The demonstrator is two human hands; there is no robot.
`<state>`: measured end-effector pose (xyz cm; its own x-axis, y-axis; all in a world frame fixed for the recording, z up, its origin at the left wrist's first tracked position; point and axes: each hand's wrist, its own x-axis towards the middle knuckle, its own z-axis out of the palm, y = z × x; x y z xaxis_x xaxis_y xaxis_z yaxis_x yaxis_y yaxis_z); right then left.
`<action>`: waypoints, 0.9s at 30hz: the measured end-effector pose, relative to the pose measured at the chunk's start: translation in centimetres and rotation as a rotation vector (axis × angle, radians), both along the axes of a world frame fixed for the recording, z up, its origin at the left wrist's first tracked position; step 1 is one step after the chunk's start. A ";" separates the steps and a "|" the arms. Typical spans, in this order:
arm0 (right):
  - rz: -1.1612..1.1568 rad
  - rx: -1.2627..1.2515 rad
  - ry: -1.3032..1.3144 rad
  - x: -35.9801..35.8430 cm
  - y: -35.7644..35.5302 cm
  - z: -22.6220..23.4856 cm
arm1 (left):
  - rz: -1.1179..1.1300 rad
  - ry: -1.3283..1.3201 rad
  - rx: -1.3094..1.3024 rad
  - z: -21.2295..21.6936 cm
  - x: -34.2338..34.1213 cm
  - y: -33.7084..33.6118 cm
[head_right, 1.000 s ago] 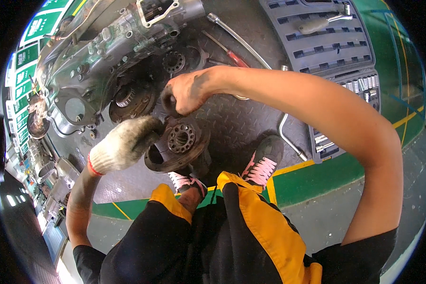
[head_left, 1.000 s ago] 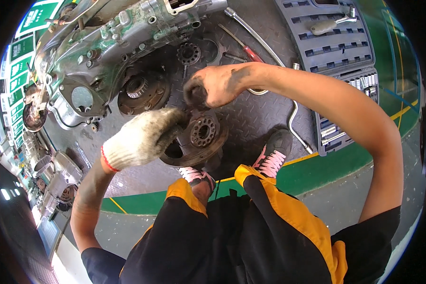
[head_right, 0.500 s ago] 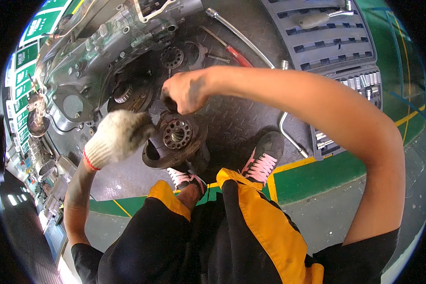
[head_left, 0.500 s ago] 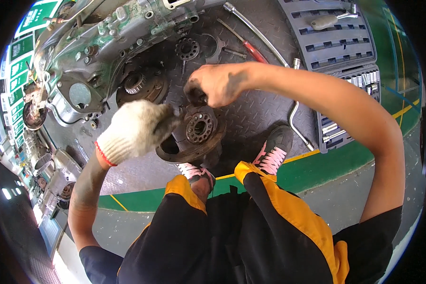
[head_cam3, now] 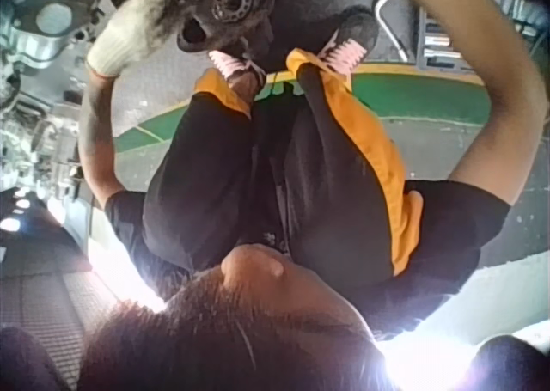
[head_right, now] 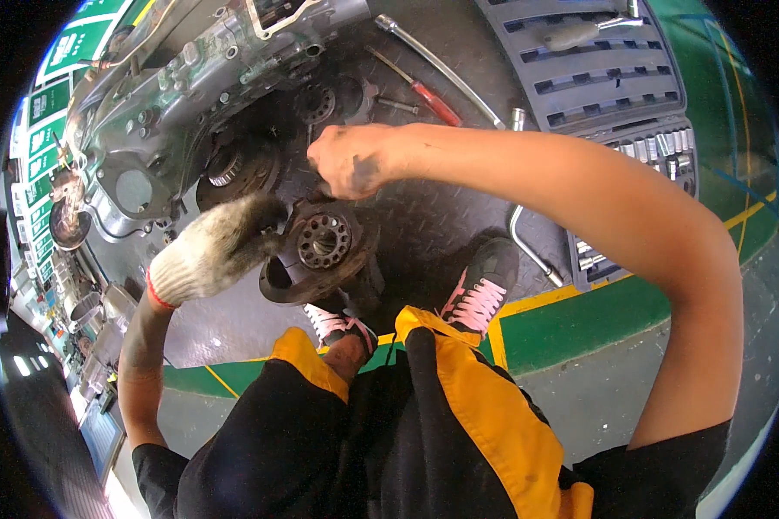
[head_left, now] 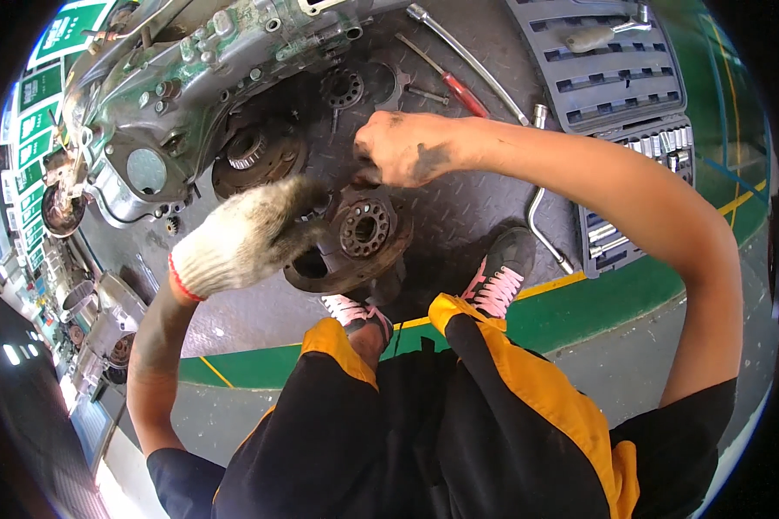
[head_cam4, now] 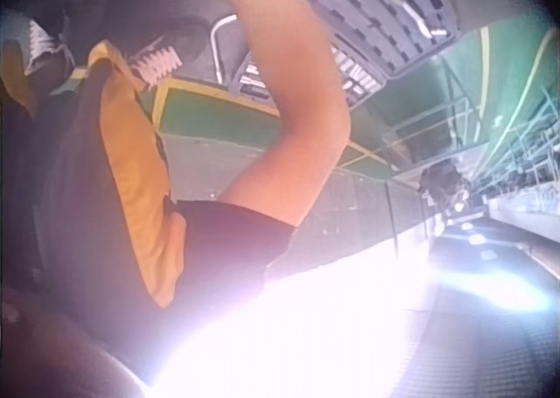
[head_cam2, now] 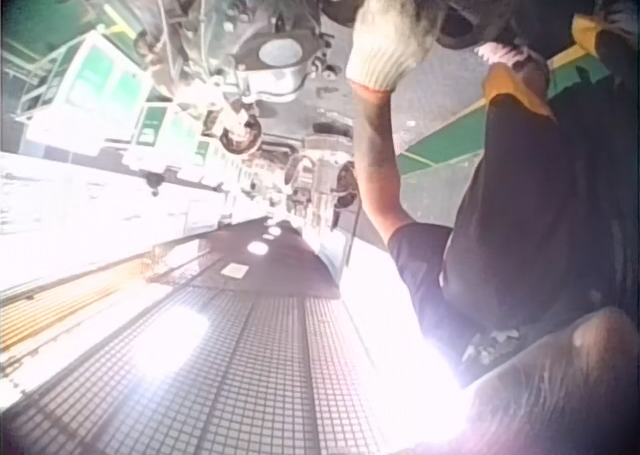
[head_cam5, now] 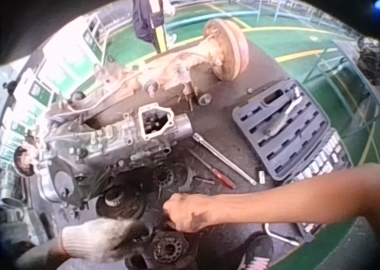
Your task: Manually disassemble a vehicle differential and inspect the gears.
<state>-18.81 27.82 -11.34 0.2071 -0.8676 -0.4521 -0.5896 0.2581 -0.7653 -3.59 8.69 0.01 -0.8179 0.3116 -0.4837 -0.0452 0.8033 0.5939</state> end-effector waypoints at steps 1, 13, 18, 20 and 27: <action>-0.067 -0.046 -0.102 0.2 0.1 -0.3 | -0.034 -0.037 0.009 0.1 0.1 -0.1; -0.267 -0.107 -0.252 0.0 -0.3 -0.3 | -0.124 -0.238 -0.242 0.3 -0.1 0.5; -0.004 -0.091 0.080 0.8 -0.4 -0.5 | -0.109 0.032 -0.298 0.8 0.1 -0.3; -0.221 -0.102 -0.201 1.0 -0.2 -0.6 | 0.007 -0.077 -0.016 0.8 -0.2 -0.3; -0.218 -0.249 -0.044 0.8 -0.2 -0.4 | -0.155 -0.147 -0.195 0.2 -1.1 0.8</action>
